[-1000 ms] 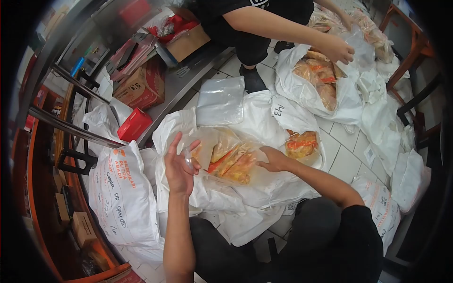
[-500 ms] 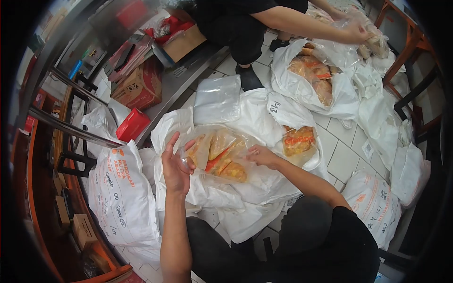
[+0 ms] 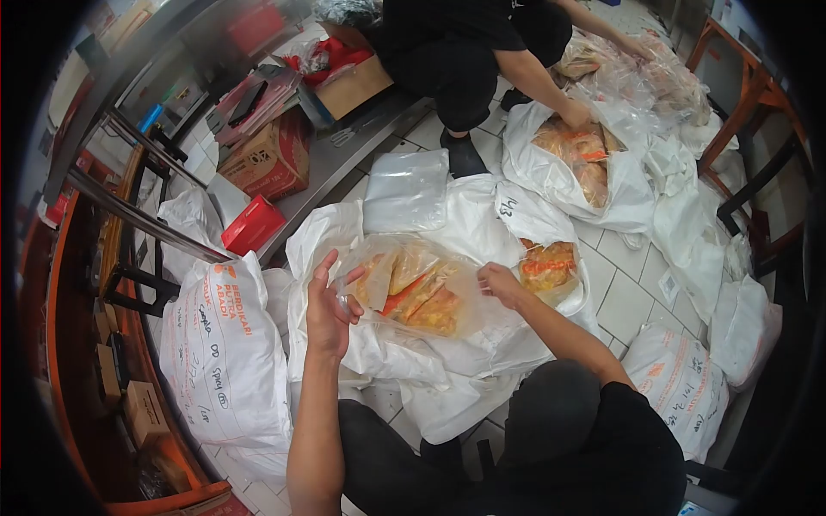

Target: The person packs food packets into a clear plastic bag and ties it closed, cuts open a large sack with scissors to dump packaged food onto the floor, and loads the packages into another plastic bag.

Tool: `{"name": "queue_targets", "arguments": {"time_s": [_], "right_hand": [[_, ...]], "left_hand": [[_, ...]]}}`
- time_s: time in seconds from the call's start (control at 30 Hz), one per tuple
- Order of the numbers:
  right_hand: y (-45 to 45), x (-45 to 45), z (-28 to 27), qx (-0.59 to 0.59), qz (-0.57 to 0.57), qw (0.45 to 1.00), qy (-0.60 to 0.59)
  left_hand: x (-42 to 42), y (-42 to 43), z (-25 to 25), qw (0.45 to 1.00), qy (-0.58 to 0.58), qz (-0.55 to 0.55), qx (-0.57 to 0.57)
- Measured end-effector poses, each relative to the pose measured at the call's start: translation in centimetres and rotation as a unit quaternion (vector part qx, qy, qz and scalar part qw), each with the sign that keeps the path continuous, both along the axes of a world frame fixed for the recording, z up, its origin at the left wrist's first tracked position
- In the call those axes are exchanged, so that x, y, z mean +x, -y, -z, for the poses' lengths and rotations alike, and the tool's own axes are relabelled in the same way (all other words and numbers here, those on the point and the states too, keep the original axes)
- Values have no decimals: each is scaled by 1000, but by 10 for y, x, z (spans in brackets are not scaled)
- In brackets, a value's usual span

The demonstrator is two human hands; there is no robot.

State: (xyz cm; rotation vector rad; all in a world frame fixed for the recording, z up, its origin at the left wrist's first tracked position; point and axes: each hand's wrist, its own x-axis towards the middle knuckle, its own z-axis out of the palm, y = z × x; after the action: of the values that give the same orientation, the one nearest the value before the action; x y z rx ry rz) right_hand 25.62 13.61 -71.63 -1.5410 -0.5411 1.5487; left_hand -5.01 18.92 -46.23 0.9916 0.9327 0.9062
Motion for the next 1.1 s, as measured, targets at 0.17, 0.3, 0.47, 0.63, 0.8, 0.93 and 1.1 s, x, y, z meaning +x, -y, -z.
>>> {"name": "queue_targets", "arguments": {"time_s": [0.17, 0.3, 0.47, 0.63, 0.8, 0.93, 1.1], "right_hand": [[-12, -21, -46, -36, 30, 993, 107], [-10, -34, -22, -51, 22, 970, 236], [-16, 5, 14, -3, 112, 978, 175], [4, 12, -52, 10, -29, 962, 271], [28, 13, -107, -19, -86, 990, 110], [26, 4, -179, 76, 15, 990, -114], [40, -11, -312, 191, -191, 955, 126]], "left_hand": [[-5, 4, -1, 1000, -22, 0, 12], [-8, 7, -1, 1000, -29, -1, 10], [-15, 8, 2, 999, -43, -7, 10], [-15, 8, -1, 999, -50, -11, 19], [-14, 8, -3, 997, -76, -31, 4], [-9, -10, -23, 991, 56, -113, -50], [-13, -23, -85, 989, 101, -105, 7]]}}
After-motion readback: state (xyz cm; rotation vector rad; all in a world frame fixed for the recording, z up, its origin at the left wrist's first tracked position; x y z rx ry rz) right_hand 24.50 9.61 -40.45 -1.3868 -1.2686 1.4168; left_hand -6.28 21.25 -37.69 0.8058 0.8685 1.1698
